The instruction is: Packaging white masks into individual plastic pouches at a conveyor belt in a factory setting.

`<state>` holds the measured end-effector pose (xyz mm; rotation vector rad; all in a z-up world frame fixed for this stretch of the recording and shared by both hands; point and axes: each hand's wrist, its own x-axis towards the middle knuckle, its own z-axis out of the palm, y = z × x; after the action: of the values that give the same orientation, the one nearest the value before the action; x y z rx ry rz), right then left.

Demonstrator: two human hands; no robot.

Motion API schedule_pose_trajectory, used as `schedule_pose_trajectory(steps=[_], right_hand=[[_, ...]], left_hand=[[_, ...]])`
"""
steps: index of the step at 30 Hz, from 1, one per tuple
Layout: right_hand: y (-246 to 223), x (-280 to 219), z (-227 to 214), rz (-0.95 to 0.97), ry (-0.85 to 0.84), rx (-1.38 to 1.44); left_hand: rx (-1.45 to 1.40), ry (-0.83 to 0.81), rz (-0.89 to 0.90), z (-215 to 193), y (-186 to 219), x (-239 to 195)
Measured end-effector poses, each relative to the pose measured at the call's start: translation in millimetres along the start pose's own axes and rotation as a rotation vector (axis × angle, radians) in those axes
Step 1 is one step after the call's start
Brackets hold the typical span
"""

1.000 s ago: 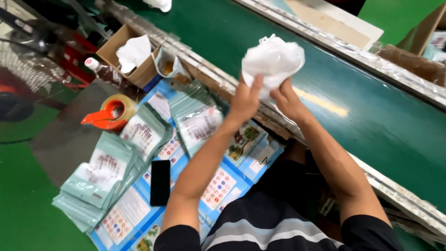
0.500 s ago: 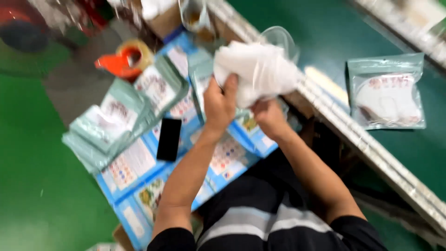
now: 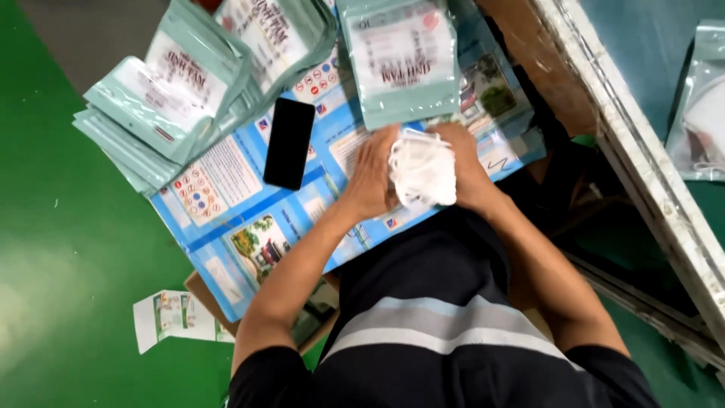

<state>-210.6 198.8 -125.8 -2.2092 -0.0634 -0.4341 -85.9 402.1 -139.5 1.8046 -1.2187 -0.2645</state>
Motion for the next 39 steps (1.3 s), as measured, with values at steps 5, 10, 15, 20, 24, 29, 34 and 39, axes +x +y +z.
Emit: schedule_pose_trajectory(steps=[5,10,15,20,24,29,34,39], right_hand=[[-6.1,0.1,11.3,0.004,0.08,0.026],[-3.9,5.0,13.3,0.025,0.069,0.056],[-15.1,19.4,4.0,0.134,-0.073,-0.014],[-1.6,43.2,-23.7,0.028,0.028,-0.057],[23.9,81.1,-28.0,-0.082,-0.044,-0.414],[31.5,94.8,-21.1,-0.275,-0.182,-0.59],[21.6,92.4,-22.0,-0.315,-0.209,-0.597],[23.4,84.3,-16.0,-0.334,-0.178,-0.665]], left_hand=[[-0.01,-0.068,-0.061,8.1,-15.9,-11.3],[-0.05,-0.051,0.008,5.7,-13.7,-6.9],[-0.121,0.056,0.097,-2.9,1.1,-0.6],[0.059,0.267,-0.129,13.5,-14.0,-13.9],[-0.608,0.582,-0.561,-13.5,5.3,16.4],[-1.492,0.721,-0.557,-21.1,-5.0,34.0],[-1.642,0.634,-0.476,-33.4,5.5,40.4],[-1.741,0.639,-0.548,-38.5,9.3,43.7]])
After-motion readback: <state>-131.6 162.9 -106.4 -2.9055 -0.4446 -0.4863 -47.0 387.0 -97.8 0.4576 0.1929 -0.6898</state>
